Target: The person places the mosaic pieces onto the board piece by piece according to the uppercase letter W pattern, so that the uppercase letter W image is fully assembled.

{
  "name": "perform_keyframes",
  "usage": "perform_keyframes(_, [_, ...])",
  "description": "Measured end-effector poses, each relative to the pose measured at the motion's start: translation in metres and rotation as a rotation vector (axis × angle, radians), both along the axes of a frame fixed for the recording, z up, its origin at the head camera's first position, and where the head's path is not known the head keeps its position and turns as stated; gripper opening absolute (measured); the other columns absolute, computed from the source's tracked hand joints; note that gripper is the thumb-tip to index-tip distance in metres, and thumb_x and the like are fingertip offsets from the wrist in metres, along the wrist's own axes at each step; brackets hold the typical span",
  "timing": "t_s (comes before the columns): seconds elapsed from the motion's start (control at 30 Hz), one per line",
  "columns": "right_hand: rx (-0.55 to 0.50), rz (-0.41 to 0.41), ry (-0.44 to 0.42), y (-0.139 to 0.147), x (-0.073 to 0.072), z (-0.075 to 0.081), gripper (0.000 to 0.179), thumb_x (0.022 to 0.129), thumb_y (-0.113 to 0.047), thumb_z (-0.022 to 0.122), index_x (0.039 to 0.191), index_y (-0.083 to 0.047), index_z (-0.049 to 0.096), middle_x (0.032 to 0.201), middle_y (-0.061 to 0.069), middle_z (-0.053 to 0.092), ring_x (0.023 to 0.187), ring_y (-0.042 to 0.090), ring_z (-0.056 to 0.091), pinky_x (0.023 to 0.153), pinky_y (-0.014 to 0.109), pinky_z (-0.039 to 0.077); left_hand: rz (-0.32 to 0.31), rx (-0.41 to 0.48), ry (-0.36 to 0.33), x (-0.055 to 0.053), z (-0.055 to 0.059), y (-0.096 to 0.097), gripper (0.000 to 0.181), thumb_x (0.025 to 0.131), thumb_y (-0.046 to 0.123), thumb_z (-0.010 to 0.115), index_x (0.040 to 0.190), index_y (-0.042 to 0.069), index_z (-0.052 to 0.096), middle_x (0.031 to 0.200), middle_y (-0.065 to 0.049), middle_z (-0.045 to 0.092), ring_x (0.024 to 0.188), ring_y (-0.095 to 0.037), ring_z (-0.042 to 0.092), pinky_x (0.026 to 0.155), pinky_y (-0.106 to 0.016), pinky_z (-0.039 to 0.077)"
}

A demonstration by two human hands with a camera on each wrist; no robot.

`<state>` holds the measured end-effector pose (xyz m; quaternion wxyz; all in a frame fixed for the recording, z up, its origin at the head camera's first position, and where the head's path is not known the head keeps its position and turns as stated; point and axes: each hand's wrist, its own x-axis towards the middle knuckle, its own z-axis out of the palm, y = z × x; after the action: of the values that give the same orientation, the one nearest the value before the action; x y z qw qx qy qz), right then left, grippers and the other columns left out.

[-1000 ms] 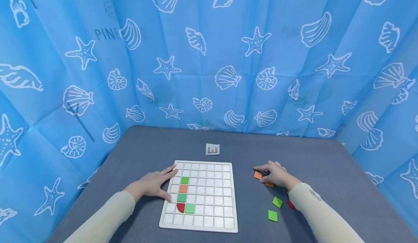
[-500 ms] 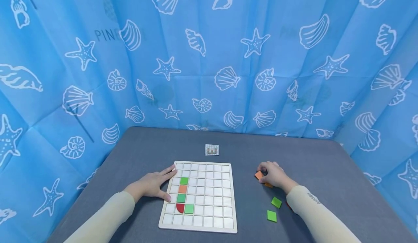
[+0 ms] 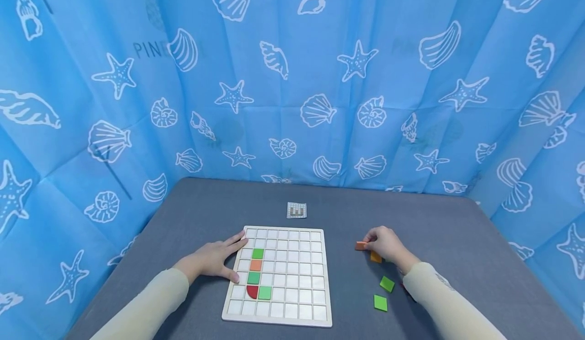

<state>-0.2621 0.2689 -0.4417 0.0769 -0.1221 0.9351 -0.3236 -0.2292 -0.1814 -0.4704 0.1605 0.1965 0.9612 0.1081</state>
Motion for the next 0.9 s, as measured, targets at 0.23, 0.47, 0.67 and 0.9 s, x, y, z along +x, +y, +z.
perform_keyframes(0.23, [-0.252, -0.138, -0.201, -0.007, 0.007, 0.015, 0.017, 0.095, -0.004, 0.059, 0.098, 0.012, 0.065, 0.089, 0.013, 0.069, 0.080, 0.026, 0.066, 0.074, 0.041, 0.054, 0.001, 0.000, 0.008, 0.001, -0.002, 0.000, 0.103, 0.072, 0.066, 0.073, 0.155, 0.024, 0.029, 0.162, 0.006, 0.016, 0.135, -0.034, 0.039, 0.103, -0.054, 0.034])
perform_keyframes(0.47, [-0.401, -0.233, -0.331, -0.014, 0.016, 0.021, 0.027, 0.099, -0.012, 0.057, 0.112, 0.011, 0.060, 0.092, 0.011, 0.069, 0.083, 0.022, 0.066, 0.077, 0.039, 0.054, 0.000, 0.005, 0.003, 0.002, 0.000, 0.000, 0.104, 0.072, 0.065, 0.073, 0.155, 0.021, 0.029, 0.162, 0.003, 0.016, 0.135, -0.035, 0.039, 0.103, -0.054, 0.034])
perform_keyframes(0.67, [-0.441, -0.235, -0.314, -0.025, 0.023, 0.026, 0.033, 0.097, -0.011, 0.058, 0.121, 0.012, 0.055, 0.098, 0.014, 0.067, 0.087, 0.024, 0.063, 0.077, 0.040, 0.054, 0.007, 0.008, 0.003, 0.002, 0.000, 0.000, 0.104, 0.072, 0.065, 0.073, 0.155, 0.022, 0.028, 0.162, 0.004, 0.015, 0.136, -0.035, 0.038, 0.104, -0.054, 0.033])
perform_keyframes(0.9, [-0.504, -0.250, -0.352, -0.036, 0.030, 0.030, 0.037, 0.095, -0.009, 0.060, 0.126, 0.010, 0.054, 0.097, 0.011, 0.066, 0.087, 0.023, 0.063, 0.078, 0.039, 0.053, 0.014, -0.003, 0.002, 0.001, -0.002, 0.001, 0.103, 0.072, 0.066, 0.073, 0.155, 0.024, 0.028, 0.162, 0.006, 0.015, 0.136, -0.034, 0.038, 0.104, -0.054, 0.033])
